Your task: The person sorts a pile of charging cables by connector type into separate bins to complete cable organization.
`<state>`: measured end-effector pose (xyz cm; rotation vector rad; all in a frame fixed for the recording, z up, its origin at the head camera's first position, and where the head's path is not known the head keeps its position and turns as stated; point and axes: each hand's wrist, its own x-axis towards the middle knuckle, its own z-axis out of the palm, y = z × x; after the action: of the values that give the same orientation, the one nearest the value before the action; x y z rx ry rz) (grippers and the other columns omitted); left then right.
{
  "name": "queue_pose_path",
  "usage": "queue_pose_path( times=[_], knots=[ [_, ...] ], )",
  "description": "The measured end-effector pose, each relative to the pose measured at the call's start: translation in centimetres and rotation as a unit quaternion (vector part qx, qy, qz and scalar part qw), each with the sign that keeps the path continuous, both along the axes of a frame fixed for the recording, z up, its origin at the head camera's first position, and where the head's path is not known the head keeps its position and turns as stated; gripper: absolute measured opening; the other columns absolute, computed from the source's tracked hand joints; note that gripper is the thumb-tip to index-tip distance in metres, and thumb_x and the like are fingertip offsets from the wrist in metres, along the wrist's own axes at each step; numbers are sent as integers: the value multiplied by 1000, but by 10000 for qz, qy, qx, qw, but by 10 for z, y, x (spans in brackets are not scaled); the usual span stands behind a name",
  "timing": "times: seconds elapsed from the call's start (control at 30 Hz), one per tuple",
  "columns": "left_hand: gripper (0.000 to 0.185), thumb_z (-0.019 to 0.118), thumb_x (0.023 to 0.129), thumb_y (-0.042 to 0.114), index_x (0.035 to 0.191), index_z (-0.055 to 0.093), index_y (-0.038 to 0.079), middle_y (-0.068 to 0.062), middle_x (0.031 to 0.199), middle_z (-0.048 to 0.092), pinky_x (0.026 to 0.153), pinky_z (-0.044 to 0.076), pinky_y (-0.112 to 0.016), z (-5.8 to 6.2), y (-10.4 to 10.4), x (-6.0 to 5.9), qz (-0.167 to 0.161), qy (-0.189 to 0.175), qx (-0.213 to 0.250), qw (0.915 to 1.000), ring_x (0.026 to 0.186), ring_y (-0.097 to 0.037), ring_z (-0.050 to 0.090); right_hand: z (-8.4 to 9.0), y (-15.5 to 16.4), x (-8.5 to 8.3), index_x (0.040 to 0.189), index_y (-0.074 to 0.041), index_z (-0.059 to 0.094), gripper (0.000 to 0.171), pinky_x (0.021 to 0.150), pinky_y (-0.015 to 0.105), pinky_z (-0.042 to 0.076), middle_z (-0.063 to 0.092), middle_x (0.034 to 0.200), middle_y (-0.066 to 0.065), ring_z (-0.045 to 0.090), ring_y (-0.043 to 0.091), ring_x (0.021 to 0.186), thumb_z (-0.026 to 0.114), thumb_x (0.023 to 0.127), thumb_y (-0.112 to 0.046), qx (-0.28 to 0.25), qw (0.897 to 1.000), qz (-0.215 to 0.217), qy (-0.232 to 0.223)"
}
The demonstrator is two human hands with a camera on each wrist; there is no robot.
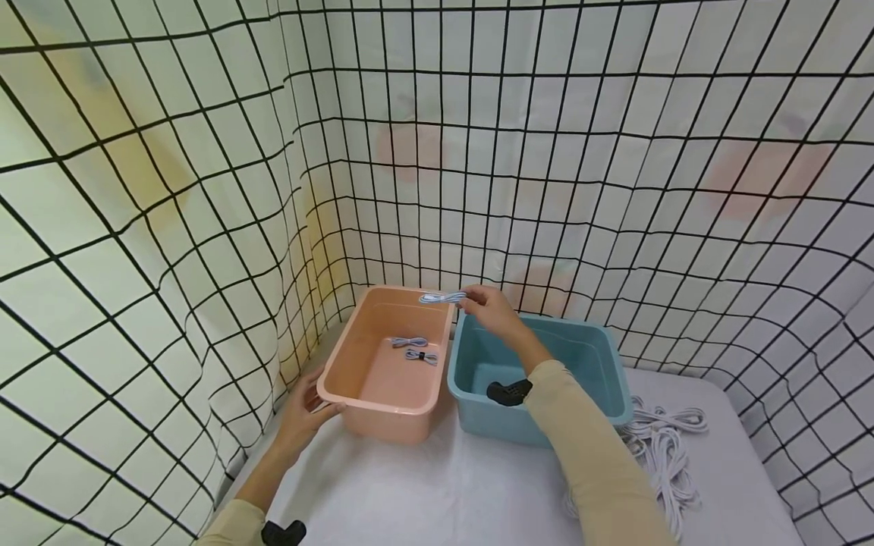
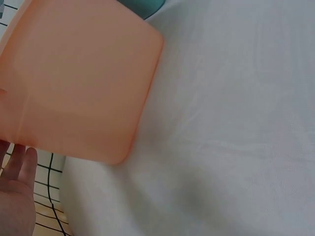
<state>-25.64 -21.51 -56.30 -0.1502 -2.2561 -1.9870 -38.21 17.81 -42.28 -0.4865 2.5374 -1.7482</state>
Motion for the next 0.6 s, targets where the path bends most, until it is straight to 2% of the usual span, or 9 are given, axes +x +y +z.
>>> queue_pose_path(
  times=[0.17, 0.27, 0.37, 0.47, 0.53, 0.6],
  knots=[
    [83, 87, 86, 9, 156, 41, 8, -26, 148, 51, 98, 54, -38, -1, 3, -1, 23, 83, -61, 9999, 130, -45, 54, 2, -11, -5, 137, -2, 61, 33, 88, 37, 52, 68, 126, 20, 61, 33, 111, 57, 109, -18, -16, 9998, -110, -150],
    [83, 86, 86, 8, 155, 41, 7, -26, 147, 52, 98, 54, -38, -1, 3, -1, 45, 149, -56, 9999, 130, -46, 55, 3, -21, -12, 148, -6, 54, 41, 95, 44, 52, 62, 136, 20, 60, 37, 119, 58, 108, -18, -259, 9993, -90, -262],
    [83, 87, 85, 7, 155, 42, 7, -26, 147, 53, 96, 55, -35, -2, 4, 0, 123, 124, -11, 9998, 129, -45, 55, -2, -30, -18, 165, -21, 28, 64, 105, 52, 48, 40, 159, 17, 51, 40, 133, 58, 108, -15, -725, 9955, 247, -565],
    [84, 87, 84, 6, 155, 43, 9, -25, 147, 53, 96, 55, -35, -2, 3, 1, 133, 53, 111, 9998, 131, -43, 55, -12, -33, -20, 167, -38, 3, 88, 109, 56, 44, 12, 171, 12, 40, 42, 144, 61, 106, -12, -767, 9931, 412, -781],
    [84, 87, 84, 6, 155, 43, 10, -24, 148, 52, 98, 54, -36, -3, 3, 0, 97, 9, 174, 9998, 132, -42, 54, -20, -31, -19, 166, -41, 0, 93, 109, 58, 43, 5, 172, 10, 37, 45, 145, 62, 105, -9, -553, 9954, 320, -713],
    [84, 87, 85, 7, 156, 42, 11, -24, 149, 51, 99, 53, -37, -2, 2, 0, 54, -17, 200, 9998, 133, -42, 54, -26, -27, -16, 166, -41, 3, 93, 108, 59, 43, 6, 172, 12, 37, 46, 144, 64, 103, -9, -374, 9975, 158, -571]
  ],
)
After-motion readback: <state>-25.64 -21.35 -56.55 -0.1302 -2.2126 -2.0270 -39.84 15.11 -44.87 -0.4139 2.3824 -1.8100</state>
